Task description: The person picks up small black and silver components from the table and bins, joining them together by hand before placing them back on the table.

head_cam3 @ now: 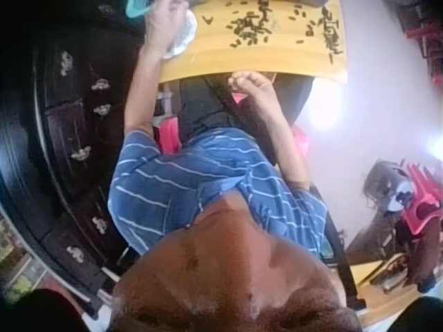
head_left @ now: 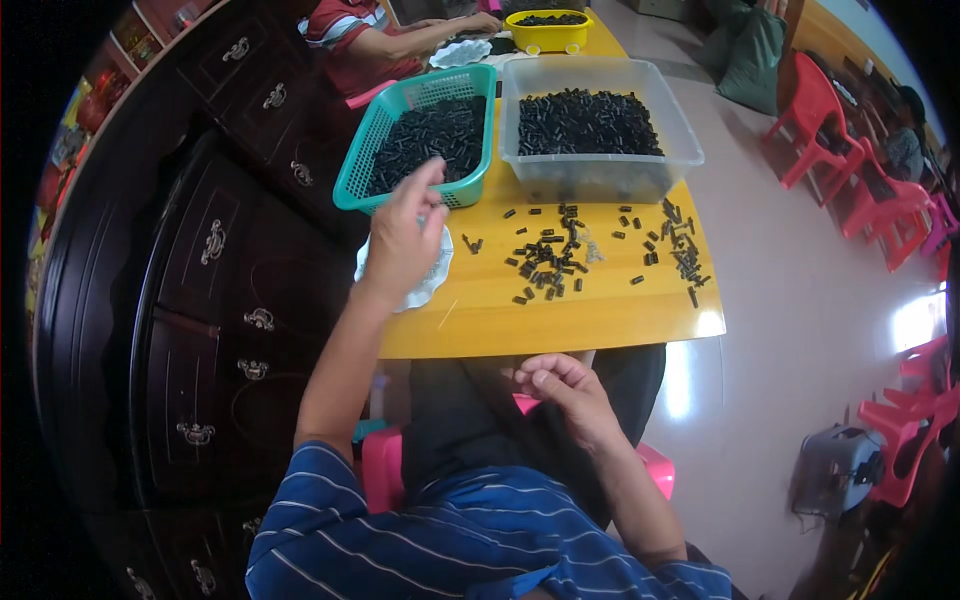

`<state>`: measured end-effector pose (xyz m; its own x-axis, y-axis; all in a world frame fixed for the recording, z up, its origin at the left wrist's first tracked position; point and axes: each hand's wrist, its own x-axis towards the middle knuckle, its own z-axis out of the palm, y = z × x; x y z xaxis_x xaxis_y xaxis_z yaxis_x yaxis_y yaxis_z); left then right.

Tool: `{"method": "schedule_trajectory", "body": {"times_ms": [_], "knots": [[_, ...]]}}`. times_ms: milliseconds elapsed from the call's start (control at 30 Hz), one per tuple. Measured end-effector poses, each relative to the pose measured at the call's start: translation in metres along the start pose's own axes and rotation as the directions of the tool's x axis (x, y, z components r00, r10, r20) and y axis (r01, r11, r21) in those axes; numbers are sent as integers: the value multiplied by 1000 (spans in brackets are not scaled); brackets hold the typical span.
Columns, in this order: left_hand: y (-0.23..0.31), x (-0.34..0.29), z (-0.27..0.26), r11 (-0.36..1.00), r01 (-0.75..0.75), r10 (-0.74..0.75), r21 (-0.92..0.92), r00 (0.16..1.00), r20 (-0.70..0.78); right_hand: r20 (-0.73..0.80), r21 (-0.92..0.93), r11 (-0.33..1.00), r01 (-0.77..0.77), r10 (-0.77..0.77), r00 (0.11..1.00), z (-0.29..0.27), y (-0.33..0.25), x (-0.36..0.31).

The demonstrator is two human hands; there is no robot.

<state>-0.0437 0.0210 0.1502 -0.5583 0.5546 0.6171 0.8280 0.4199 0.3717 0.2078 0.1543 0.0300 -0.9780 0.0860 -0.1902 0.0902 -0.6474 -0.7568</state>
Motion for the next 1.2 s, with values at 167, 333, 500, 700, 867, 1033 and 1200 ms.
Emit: {"method": "schedule_trajectory", "body": {"times_ms": [167,333,500,700,867,1033,1200], "knots": [[-3,-6,7,996,-32,31,-79,999,-11,7,-20,1000,-14,14,1000,3,-2,-1],[-27,-41,42,990,33,-68,137,963,261,3,-17,1000,-16,16,1000,3,-3,-1],[-45,-41,66,974,-20,-50,225,953,300,9,-22,1000,4,-4,1000,2,2,0],[-29,-28,84,971,-129,65,199,952,299,-3,-65,998,-11,11,1000,2,1,0],[1,-37,95,986,-159,162,-42,911,379,-4,-104,994,-31,31,1000,4,-4,-1],[20,-36,103,985,-137,169,-106,892,419,1,-109,994,-24,24,1000,5,-5,-1],[22,-35,114,971,-230,235,-64,870,434,6,-73,997,-22,23,1000,5,-3,-2]]}}
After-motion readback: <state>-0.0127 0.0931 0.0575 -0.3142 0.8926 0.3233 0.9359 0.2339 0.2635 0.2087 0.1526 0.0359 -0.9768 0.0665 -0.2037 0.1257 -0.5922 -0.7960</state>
